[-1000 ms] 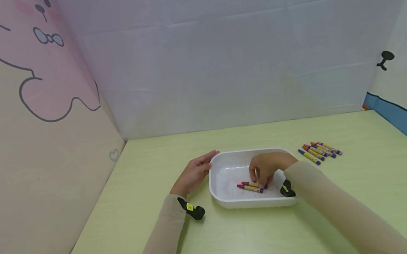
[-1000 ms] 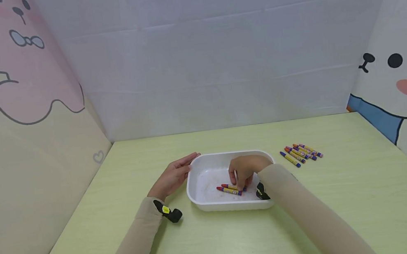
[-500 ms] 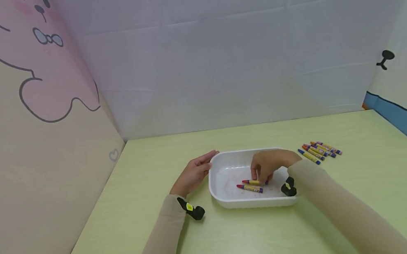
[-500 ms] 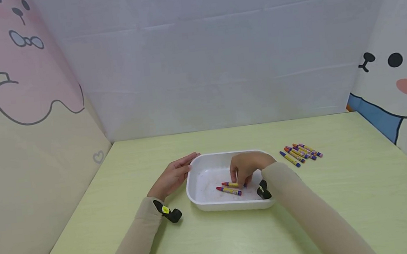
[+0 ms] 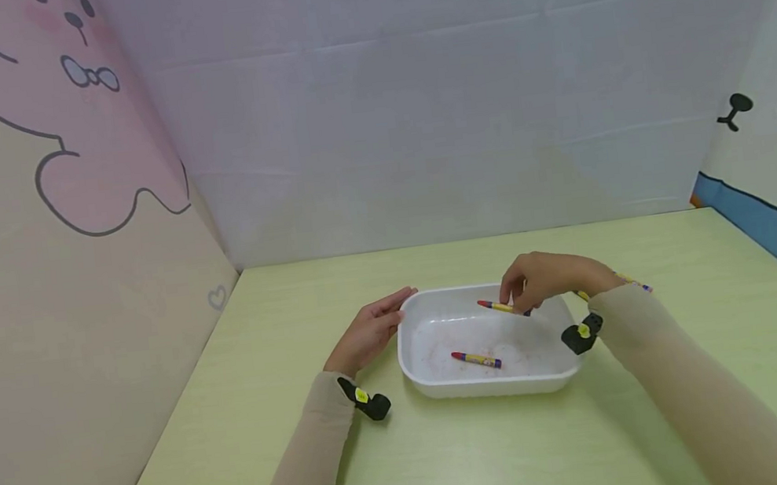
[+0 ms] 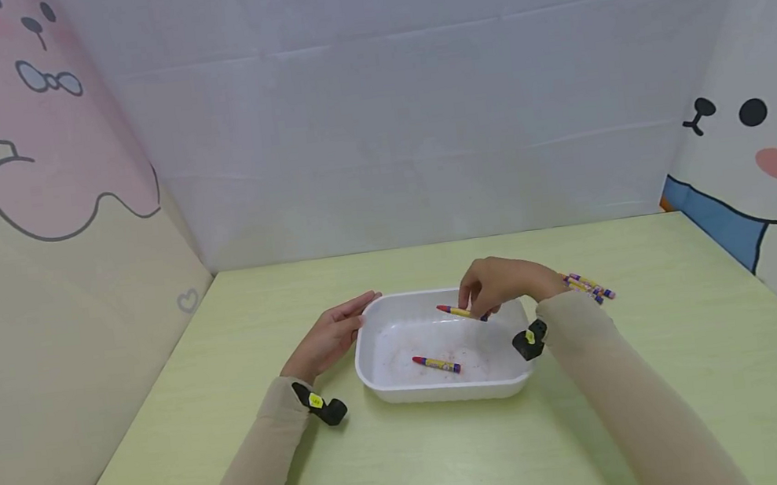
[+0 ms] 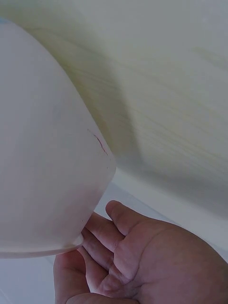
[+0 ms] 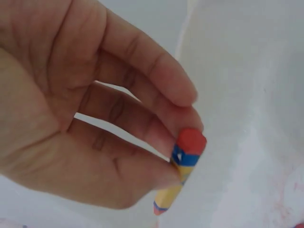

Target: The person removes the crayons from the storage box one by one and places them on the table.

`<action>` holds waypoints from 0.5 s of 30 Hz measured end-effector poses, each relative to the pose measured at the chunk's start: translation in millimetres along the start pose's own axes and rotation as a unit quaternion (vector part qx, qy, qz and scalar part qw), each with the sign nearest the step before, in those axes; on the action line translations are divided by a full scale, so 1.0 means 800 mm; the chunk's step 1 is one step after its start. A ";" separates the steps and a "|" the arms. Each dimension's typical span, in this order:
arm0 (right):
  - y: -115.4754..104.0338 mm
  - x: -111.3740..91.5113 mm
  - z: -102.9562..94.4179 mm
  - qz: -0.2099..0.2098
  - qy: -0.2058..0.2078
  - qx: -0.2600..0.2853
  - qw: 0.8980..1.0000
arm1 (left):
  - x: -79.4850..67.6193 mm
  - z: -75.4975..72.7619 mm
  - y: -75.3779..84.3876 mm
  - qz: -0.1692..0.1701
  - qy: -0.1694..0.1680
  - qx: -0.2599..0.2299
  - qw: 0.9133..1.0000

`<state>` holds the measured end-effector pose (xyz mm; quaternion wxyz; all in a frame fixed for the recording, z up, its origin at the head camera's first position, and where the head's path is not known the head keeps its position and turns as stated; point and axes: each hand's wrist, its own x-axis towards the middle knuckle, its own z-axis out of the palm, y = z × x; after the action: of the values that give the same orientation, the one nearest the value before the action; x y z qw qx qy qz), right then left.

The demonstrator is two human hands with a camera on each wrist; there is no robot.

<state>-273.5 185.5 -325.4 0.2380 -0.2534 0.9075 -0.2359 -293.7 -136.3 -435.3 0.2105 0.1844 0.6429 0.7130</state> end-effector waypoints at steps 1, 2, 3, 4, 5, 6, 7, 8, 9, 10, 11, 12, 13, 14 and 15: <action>0.003 -0.005 -0.004 0.003 0.009 0.000 1.000 | 0.000 0.000 0.000 0.000 -0.001 -0.001 1.000; 0.006 -0.011 -0.008 0.005 0.018 -0.002 1.000 | 0.000 0.000 0.000 0.000 -0.002 -0.001 1.000; 0.010 -0.016 -0.011 0.007 0.026 0.001 1.000 | 0.000 0.000 0.000 0.001 -0.002 0.000 1.000; 0.015 -0.022 -0.014 0.009 0.034 0.004 0.999 | 0.000 0.001 0.000 0.001 -0.003 0.000 1.000; 0.020 -0.027 -0.016 0.011 0.042 0.008 0.999 | 0.000 0.001 0.000 0.001 -0.003 0.000 1.000; 0.025 -0.032 -0.018 0.015 0.050 0.013 0.999 | 0.000 0.000 0.000 0.002 -0.004 0.001 1.000; 0.030 -0.036 -0.020 0.018 0.057 0.016 0.998 | 0.000 0.000 -0.001 0.002 -0.004 0.000 1.000; 0.035 -0.041 -0.022 0.020 0.065 0.019 0.998 | 0.000 0.000 -0.001 0.003 -0.003 0.000 1.000; 0.041 -0.045 -0.023 0.024 0.073 0.021 0.997 | -0.001 -0.001 -0.001 0.004 -0.004 0.002 1.000; 0.047 -0.049 -0.023 0.028 0.082 0.023 0.996 | -0.001 -0.001 -0.001 0.005 -0.004 0.001 1.000; 0.052 -0.053 -0.024 0.030 0.090 0.025 0.995 | -0.001 -0.001 -0.001 0.006 -0.005 0.000 1.000; 0.059 -0.056 -0.024 0.034 0.098 0.026 0.994 | -0.001 -0.002 -0.002 0.006 -0.005 0.001 1.000; 0.064 -0.060 -0.024 0.038 0.106 0.027 0.993 | -0.001 -0.002 -0.002 0.006 -0.005 0.000 1.000; 0.070 -0.063 -0.024 0.042 0.114 0.029 0.992 | -0.001 -0.002 -0.002 0.006 -0.004 -0.002 1.000; 0.076 -0.067 -0.024 0.047 0.122 0.029 0.991 | -0.001 -0.002 -0.002 0.007 -0.004 -0.002 1.000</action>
<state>-265.0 268.3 -327.2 0.1440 -0.1726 0.9333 -0.2800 -293.9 -137.8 -436.9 0.2083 0.1915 0.6394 0.7149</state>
